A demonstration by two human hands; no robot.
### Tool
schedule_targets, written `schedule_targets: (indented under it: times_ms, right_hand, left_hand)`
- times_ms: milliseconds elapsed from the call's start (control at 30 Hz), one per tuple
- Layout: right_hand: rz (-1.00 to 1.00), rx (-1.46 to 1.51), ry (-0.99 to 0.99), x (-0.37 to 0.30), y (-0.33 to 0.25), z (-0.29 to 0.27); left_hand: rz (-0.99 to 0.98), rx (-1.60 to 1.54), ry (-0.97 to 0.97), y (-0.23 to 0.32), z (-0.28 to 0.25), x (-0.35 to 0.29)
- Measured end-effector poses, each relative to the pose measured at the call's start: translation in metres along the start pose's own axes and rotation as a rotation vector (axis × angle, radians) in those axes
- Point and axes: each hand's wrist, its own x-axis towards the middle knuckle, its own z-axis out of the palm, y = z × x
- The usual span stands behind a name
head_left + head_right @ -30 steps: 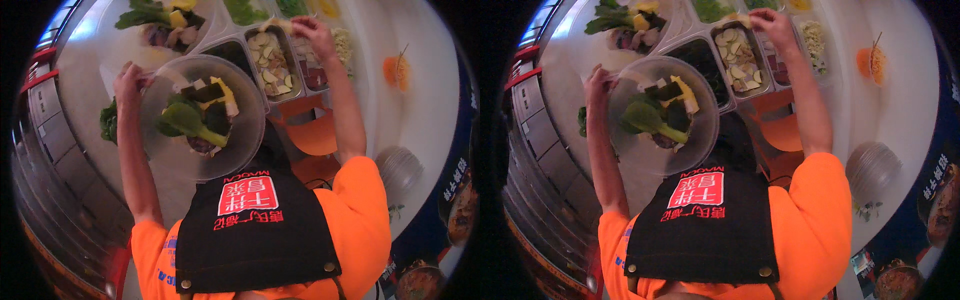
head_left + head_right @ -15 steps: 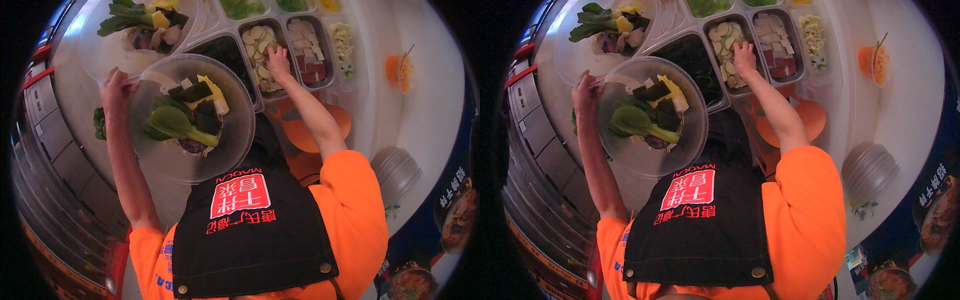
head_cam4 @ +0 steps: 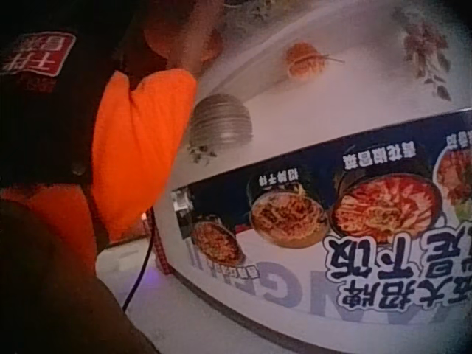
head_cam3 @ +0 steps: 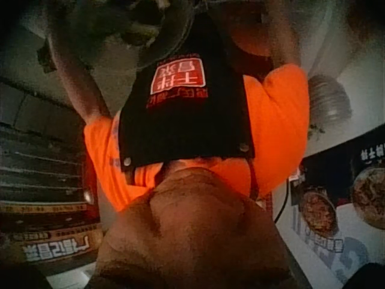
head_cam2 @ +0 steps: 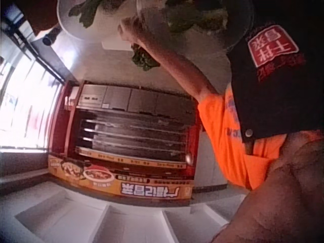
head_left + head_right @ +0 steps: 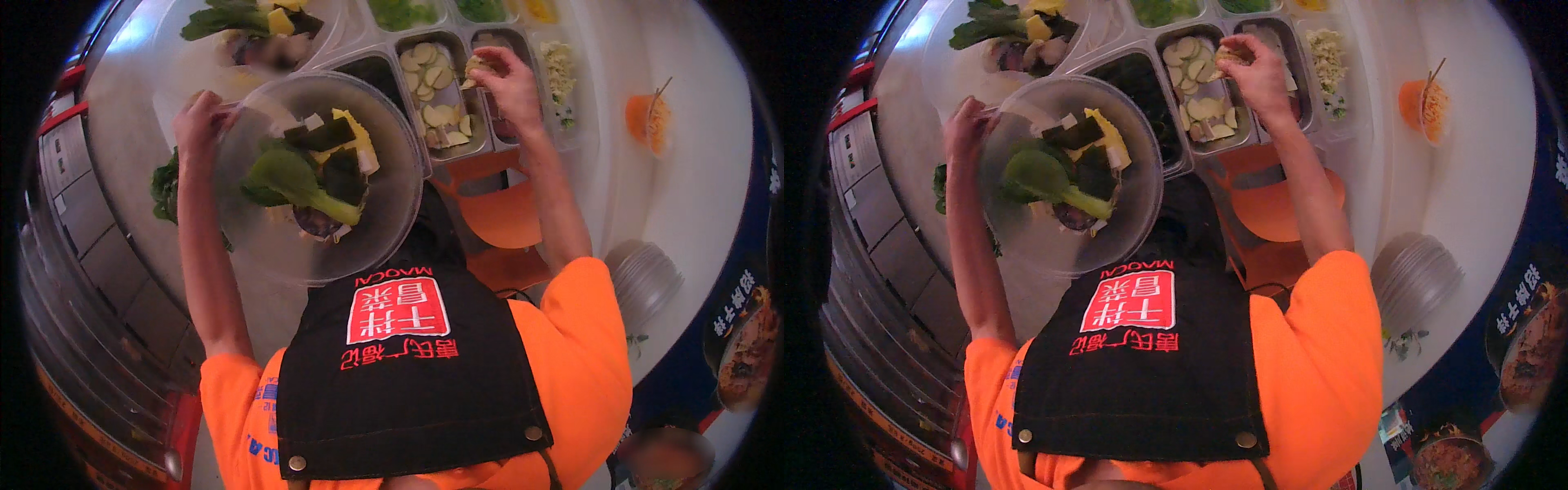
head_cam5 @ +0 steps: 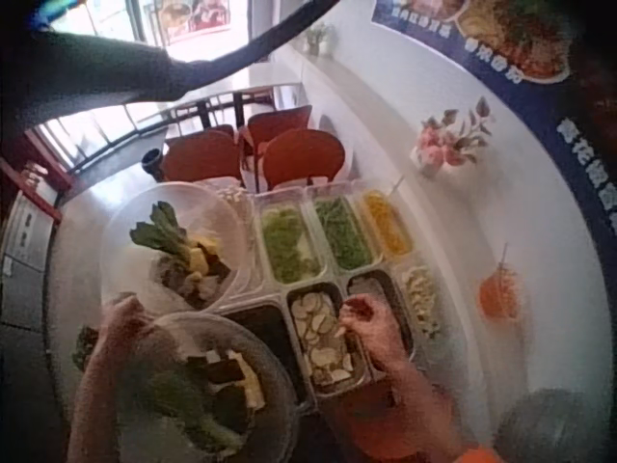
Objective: The person assembles a mixed vegetable and meat dish by hand, placing bean sprouts, napa cabbage, leafy greens, enoki mushrooms, and sliced meat into two clear bowls. The person then weighs the bowls on a digital scale and places them into a black plastic bag.
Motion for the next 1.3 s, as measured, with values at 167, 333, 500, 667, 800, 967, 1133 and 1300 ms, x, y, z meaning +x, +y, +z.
schedule_targets:
  times_ms: [167, 333, 500, 667, 800, 967, 1133, 1300]
  right_hand:
    - [-0.167, 0.220, -0.365, -0.087, -0.121, 0.048]
    - [-0.387, -0.035, -0.457, -0.107, -0.112, 0.096]
    - [0.048, 0.143, -0.314, -0.047, -0.048, 0.024]
    - [0.087, -0.163, -0.084, 0.021, 0.068, -0.003]
    - [-0.058, -0.592, -0.137, 0.044, 0.160, 0.037]
    - [-0.376, -1.030, -0.060, 0.049, 0.203, 0.070]
    - [-0.386, -0.958, -0.088, 0.050, 0.198, 0.065]
    - [-0.036, -0.143, -0.076, 0.033, 0.148, 0.056]
  left_hand:
    - [-0.103, -0.144, -0.006, -0.003, -0.002, 0.000]
    - [0.201, 0.450, -0.040, -0.009, 0.006, 0.011]
    - [-0.033, -0.111, -0.030, -0.011, 0.008, 0.007]
    - [-0.065, -0.134, 0.049, 0.001, 0.011, -0.008]
    - [-0.130, -0.116, 0.140, -0.001, 0.007, -0.016]
    - [-0.164, -0.148, 0.174, -0.007, -0.006, -0.018]
    - [-0.209, -0.072, 0.225, -0.009, -0.013, -0.025]
    - [-0.098, -0.102, 0.193, -0.011, -0.011, -0.027]
